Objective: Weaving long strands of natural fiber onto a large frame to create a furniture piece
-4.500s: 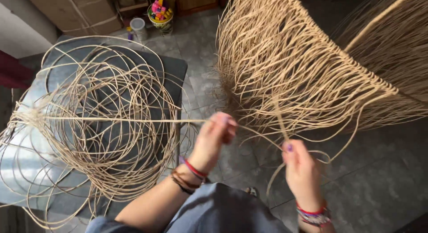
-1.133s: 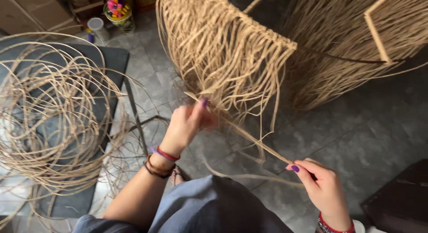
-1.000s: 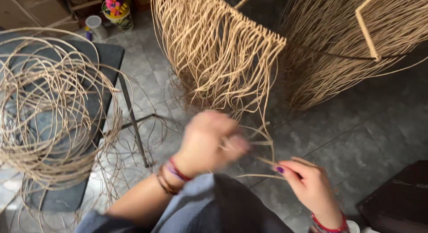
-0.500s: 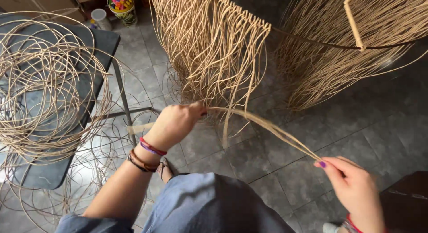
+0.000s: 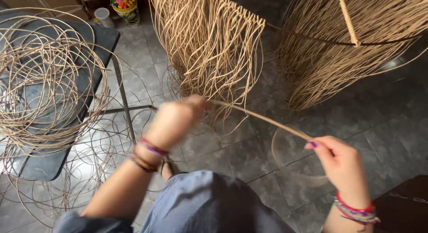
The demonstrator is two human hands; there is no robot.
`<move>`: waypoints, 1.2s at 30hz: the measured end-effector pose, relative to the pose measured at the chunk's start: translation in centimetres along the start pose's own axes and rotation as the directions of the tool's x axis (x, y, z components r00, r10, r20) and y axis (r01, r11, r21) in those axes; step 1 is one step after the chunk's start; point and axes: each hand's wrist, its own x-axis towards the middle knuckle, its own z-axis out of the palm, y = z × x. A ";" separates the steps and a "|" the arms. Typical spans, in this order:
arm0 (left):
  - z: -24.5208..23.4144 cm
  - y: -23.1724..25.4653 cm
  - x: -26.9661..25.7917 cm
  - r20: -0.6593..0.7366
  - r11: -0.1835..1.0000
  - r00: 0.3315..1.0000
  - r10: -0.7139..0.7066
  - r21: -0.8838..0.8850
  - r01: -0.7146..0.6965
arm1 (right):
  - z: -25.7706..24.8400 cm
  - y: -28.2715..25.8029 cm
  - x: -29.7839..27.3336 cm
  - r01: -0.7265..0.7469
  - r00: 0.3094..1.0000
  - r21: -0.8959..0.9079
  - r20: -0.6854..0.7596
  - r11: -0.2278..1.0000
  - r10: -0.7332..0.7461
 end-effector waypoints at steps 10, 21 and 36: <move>0.5 8.3 1.7 -0.065 0.963 0.980 0.188 -0.185 -0.197 | 6.4 -4.9 3.0 0.282 0.955 -0.088 0.118 0.955 -0.271; -0.6 -3.2 1.8 -0.109 0.988 0.990 0.088 0.135 -0.073 | 3.0 -3.0 5.6 0.166 0.985 0.057 0.029 0.984 -0.168; 0.9 0.5 8.3 -0.033 0.876 0.887 0.460 -0.143 -0.460 | 6.0 -5.6 9.9 0.033 0.966 0.167 0.249 0.985 -0.075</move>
